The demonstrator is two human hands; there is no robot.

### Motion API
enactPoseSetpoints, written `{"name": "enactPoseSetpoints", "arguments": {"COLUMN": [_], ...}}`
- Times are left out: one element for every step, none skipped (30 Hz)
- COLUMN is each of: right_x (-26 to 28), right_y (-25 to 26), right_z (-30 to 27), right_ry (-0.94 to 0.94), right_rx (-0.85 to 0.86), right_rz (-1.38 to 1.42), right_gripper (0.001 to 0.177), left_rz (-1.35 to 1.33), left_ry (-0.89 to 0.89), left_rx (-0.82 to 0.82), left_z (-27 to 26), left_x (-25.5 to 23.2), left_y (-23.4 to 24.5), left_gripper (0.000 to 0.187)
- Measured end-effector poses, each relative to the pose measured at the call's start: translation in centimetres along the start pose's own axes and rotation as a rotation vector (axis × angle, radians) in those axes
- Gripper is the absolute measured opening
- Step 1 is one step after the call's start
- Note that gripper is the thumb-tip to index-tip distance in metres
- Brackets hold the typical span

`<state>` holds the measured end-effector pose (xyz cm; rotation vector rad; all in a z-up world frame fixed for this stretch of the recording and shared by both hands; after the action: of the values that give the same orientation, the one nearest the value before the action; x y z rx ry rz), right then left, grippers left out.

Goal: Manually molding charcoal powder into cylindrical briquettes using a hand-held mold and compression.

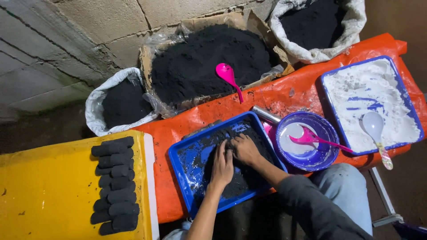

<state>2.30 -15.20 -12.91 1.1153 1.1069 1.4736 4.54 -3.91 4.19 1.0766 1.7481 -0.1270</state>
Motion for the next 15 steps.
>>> {"name": "enactPoseSetpoints", "arguments": {"right_x": [0.9, 1.2, 2.2, 3.4, 4.9, 6.4, 6.9, 7.3, 7.8, 7.6, 7.7, 7.8, 7.4, 7.1, 6.9], "right_y": [2.2, 3.4, 4.4, 8.1, 11.5, 14.8, 15.0, 14.7, 14.4, 14.2, 14.0, 13.7, 12.6, 11.6, 10.7], "right_z": [-0.5, -1.3, -2.4, -2.3, -2.4, -2.5, -2.7, -3.1, -3.7, -3.1, -2.6, -2.0, -1.8, -1.4, -1.2], "right_ry": [0.004, -0.100, -0.202, -0.197, -0.227, -0.258, -0.252, -0.262, -0.281, -0.284, -0.229, -0.173, -0.178, -0.139, -0.099], "right_rx": [0.000, 0.106, 0.214, 0.217, 0.222, 0.225, 0.227, 0.300, 0.370, 0.368, 0.424, 0.478, 0.472, 0.449, 0.434], "right_rz": [-0.009, 0.121, 0.257, 0.253, 0.406, 0.560, 0.556, 0.548, 0.541, 0.540, 0.407, 0.274, 0.275, 0.241, 0.209], "right_gripper": [0.039, 0.042, 0.045, 0.045, 0.048, 0.052, 0.052, 0.064, 0.076, 0.076, 0.077, 0.079, 0.079, 0.071, 0.063], "left_rz": [-0.007, -0.005, -0.003, -0.010, -0.038, -0.066, -0.071, -0.091, -0.105, -0.104, -0.137, -0.170, -0.165, -0.161, -0.161], "left_ry": [-0.007, 0.025, 0.064, 0.064, 0.088, 0.111, 0.110, 0.091, 0.071, 0.068, 0.075, 0.082, 0.078, 0.092, 0.113], "left_rx": [-0.002, -0.004, -0.008, -0.011, -0.001, 0.010, 0.006, -0.020, -0.039, -0.037, -0.040, -0.043, -0.041, -0.035, -0.028], "left_z": [0.4, 0.9, 1.1, 1.4, 1.5, 1.6, 1.6, 1.5, 1.4, 1.8, 2.0, 2.3, 2.2, 2.0, 1.7], "left_x": [0.2, 0.7, 1.6, 1.4, 1.6, 1.7, 1.8, 1.7, 1.6, 1.9, 2.4, 2.9, 2.5, 2.3, 2.2], "left_y": [-0.3, -0.5, -0.7, -0.9, -1.1, -1.3, -1.4, -1.4, -1.4, -1.7, -1.9, -2.0, -1.7, -1.5, -1.4], "left_gripper": [0.052, 0.052, 0.051, 0.051, 0.052, 0.053, 0.053, 0.050, 0.048, 0.048, 0.049, 0.050, 0.050, 0.050, 0.051]}}
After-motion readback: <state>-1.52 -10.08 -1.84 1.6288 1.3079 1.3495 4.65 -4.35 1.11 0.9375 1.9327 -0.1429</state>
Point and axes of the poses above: each hand's wrist, its own z-axis towards the middle knuckle, its own y-axis out of the back of the hand, x = y × z, the point moved 7 cm from there along z, towards the middle knuckle, and after that the axes turned 14 degrees about y, right-handed, at the moved point
